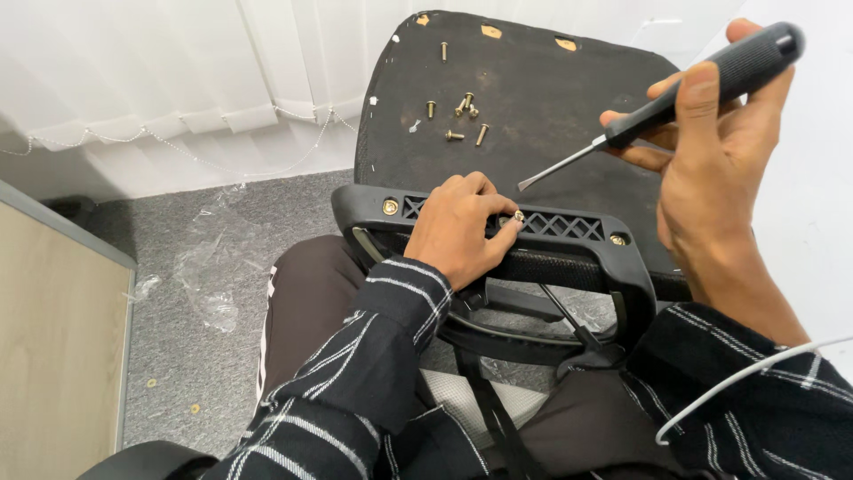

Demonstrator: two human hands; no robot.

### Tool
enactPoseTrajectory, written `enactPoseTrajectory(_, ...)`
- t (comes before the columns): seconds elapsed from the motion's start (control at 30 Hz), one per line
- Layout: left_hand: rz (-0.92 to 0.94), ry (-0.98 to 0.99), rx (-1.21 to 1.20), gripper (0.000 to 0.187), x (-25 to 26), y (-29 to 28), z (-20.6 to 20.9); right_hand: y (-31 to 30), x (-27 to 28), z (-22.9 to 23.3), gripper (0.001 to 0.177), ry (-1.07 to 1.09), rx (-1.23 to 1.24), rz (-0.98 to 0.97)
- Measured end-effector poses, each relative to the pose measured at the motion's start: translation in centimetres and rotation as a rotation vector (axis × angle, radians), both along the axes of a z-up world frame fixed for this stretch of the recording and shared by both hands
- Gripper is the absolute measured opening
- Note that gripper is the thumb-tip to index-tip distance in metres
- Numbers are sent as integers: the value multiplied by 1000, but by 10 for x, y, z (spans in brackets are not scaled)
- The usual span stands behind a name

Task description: The person uses a screwdriver to tighten screws into a black plastic chair frame. They insert screws into pre-drilled holes and turn the screwdriver clockwise to secure them. The work is performed on a small black table with additional screws visible nearby.

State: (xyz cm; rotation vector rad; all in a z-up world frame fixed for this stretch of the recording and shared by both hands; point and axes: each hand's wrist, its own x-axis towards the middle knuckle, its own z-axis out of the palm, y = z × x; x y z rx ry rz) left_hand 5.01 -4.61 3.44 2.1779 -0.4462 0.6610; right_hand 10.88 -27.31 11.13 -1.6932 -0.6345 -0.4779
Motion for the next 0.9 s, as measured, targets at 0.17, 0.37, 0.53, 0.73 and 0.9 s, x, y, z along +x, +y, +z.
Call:
enactPoseTrajectory(0.17, -13, 10, 27, 20, 1, 1, 0, 10, -10, 15, 53, -10, 1, 46)
enactPoseTrajectory(0.37, -21, 6, 42, 21, -1, 2, 1, 15, -23, 28, 55, 3, -10, 7)
enactPoseTrajectory(0.53, 1, 9, 25, 16, -1, 0, 0, 14, -28, 31, 55, 27, 0, -17)
enactPoseTrajectory(0.73, 6, 22, -13, 17, -3, 1, 3, 12, -29, 32, 55, 38, -12, 3)
enactPoseTrajectory(0.9, 14, 78, -38, 18, -1, -1, 5, 14, -29, 32, 63, 5, -104, 60)
